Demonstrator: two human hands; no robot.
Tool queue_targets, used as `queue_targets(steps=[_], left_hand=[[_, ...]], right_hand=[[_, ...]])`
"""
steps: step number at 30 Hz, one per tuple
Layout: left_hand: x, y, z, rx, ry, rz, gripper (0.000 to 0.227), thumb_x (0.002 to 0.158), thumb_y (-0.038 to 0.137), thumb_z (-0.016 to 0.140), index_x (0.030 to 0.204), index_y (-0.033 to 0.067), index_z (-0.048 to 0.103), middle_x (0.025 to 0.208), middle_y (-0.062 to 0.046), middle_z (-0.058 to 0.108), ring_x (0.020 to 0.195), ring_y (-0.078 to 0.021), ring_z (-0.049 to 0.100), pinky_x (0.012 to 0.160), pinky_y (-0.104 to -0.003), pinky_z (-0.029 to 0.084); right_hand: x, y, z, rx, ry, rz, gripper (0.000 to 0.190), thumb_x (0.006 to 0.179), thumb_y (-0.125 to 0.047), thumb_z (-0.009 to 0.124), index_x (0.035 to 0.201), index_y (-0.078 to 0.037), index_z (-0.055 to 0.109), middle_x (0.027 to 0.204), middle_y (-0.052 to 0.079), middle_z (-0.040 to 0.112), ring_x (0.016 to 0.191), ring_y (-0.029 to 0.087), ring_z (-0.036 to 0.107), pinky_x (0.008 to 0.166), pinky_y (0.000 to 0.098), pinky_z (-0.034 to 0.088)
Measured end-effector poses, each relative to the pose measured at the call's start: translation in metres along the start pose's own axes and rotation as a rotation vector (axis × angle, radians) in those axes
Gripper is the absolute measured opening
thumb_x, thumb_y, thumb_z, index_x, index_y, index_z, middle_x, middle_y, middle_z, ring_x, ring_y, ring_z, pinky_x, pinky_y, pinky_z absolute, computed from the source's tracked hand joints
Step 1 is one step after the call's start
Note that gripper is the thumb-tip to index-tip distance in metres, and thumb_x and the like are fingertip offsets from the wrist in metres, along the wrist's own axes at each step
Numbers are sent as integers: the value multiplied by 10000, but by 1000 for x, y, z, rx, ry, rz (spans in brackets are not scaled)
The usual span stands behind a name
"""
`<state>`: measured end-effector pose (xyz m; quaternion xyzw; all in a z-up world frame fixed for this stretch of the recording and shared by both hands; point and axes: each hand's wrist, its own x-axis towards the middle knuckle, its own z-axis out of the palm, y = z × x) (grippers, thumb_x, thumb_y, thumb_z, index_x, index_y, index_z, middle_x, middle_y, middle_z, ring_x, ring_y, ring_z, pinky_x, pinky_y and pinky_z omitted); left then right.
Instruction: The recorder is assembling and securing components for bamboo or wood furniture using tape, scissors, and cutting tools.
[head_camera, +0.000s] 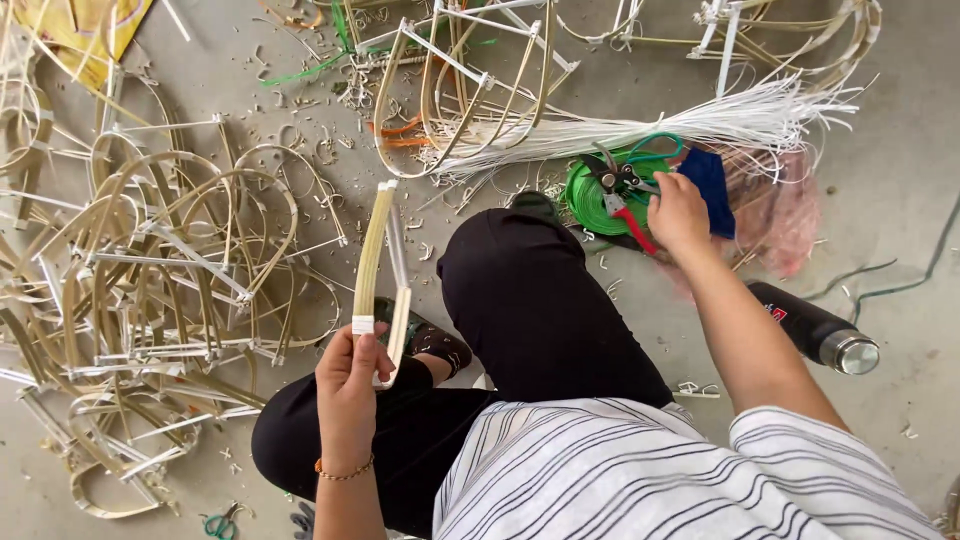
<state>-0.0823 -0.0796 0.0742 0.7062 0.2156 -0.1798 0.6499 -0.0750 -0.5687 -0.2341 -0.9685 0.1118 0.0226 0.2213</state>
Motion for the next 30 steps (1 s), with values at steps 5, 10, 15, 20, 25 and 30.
queue_targets(steps=[5,10,15,20,25,30], left_hand=[[-1,-8,0,-64,3,18,265,1080,209,528,1096,-21,658,695,1,552,645,-76,480,628,-229,410],[1,-19,0,-110,12,5,264,1081,200,527,1095,-23,666,687,-6,546,634,-87,478,621,-238,410],[1,-21,-2,-108,28,12,267,1084,208,529,1096,-18,670,690,-8,548,644,-89,480,632,-239,411],[0,-23,-3,-128,31,-2,268,1083,218,534,1091,-12,672,696,-10,554,645,-91,485,635,-245,419],[-5,-24,-3,-150,51,-16,274,1084,226,533,1091,-9,673,698,-9,553,646,-89,482,633,-244,415],[-6,-28,-5,-144,45,-1,274,1082,230,532,1089,-6,670,695,-9,557,640,-89,486,626,-245,419]], right_hand=[[12,-5,4,-267,-180,-15,385,900,-112,637,1285,-101,643,1171,155,635,1032,363,631,809,480,546],[3,-13,-13,-300,-218,-85,307,949,-93,551,1235,-135,654,1089,119,633,963,335,651,724,448,567],[-25,-26,-7,-69,-207,-173,294,951,-141,613,1242,-140,657,1064,90,632,971,321,654,774,460,556],[-46,-36,15,-93,-301,-236,348,905,-107,613,1247,-152,662,1045,77,644,968,313,659,798,449,562],[-39,-41,9,-46,-331,-162,261,977,-185,623,1230,-136,665,1050,87,649,950,325,654,797,465,548],[-20,-21,8,-56,-216,-159,320,946,-145,643,1265,-157,673,1056,100,649,987,343,663,826,463,550]])
